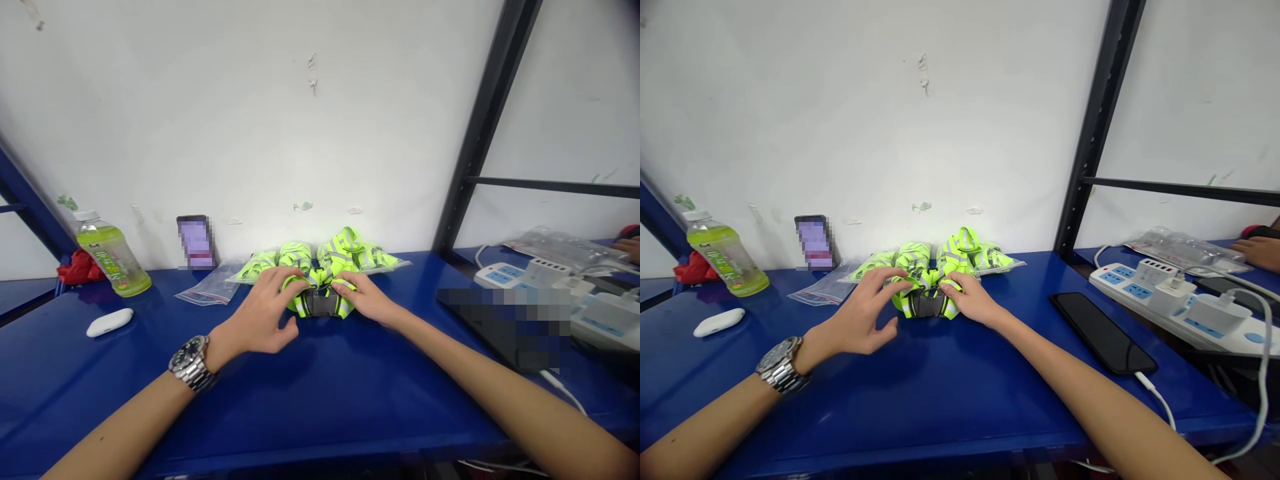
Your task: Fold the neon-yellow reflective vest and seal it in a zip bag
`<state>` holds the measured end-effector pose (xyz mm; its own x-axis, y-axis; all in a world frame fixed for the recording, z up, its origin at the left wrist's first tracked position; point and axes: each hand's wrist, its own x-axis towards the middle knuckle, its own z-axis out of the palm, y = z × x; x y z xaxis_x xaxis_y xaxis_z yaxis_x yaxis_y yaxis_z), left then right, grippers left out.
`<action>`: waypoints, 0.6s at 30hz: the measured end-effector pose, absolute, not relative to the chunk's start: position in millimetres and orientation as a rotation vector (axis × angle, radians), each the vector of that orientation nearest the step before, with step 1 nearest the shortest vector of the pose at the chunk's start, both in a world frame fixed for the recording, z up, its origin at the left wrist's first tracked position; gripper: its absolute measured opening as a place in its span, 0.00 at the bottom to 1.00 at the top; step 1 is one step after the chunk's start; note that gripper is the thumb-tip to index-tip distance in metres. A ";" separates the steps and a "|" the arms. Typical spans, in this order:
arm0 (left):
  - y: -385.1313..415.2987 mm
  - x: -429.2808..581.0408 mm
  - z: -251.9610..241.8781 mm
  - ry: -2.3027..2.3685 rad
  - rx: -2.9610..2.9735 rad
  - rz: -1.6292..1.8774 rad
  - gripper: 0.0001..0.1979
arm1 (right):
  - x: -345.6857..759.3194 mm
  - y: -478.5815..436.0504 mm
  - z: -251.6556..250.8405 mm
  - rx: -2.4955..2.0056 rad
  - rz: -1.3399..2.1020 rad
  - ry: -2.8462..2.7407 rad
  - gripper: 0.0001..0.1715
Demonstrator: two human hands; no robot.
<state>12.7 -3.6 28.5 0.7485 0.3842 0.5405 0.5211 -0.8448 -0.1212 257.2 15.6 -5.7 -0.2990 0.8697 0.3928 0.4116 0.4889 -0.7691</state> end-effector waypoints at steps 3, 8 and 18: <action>-15.6 32.5 28.3 -0.648 -2.660 -0.661 0.17 | 257.5 14.1 -5.7 -1.047 0.706 -1.889 0.19; -3.9 37.4 15.2 -0.698 -2.664 -0.626 0.14 | 260.5 13.0 -6.4 -1.034 0.754 -1.891 0.19; -2.2 41.9 4.9 -0.707 -2.648 -0.739 0.13 | 255.6 6.6 -4.9 -0.998 0.719 -1.924 0.17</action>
<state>41.9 -2.2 4.9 0.7464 0.3766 0.5487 0.5318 -0.8332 -0.1516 255.6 6.6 -4.9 -0.3378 0.8475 0.4094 0.3708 0.5196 -0.7697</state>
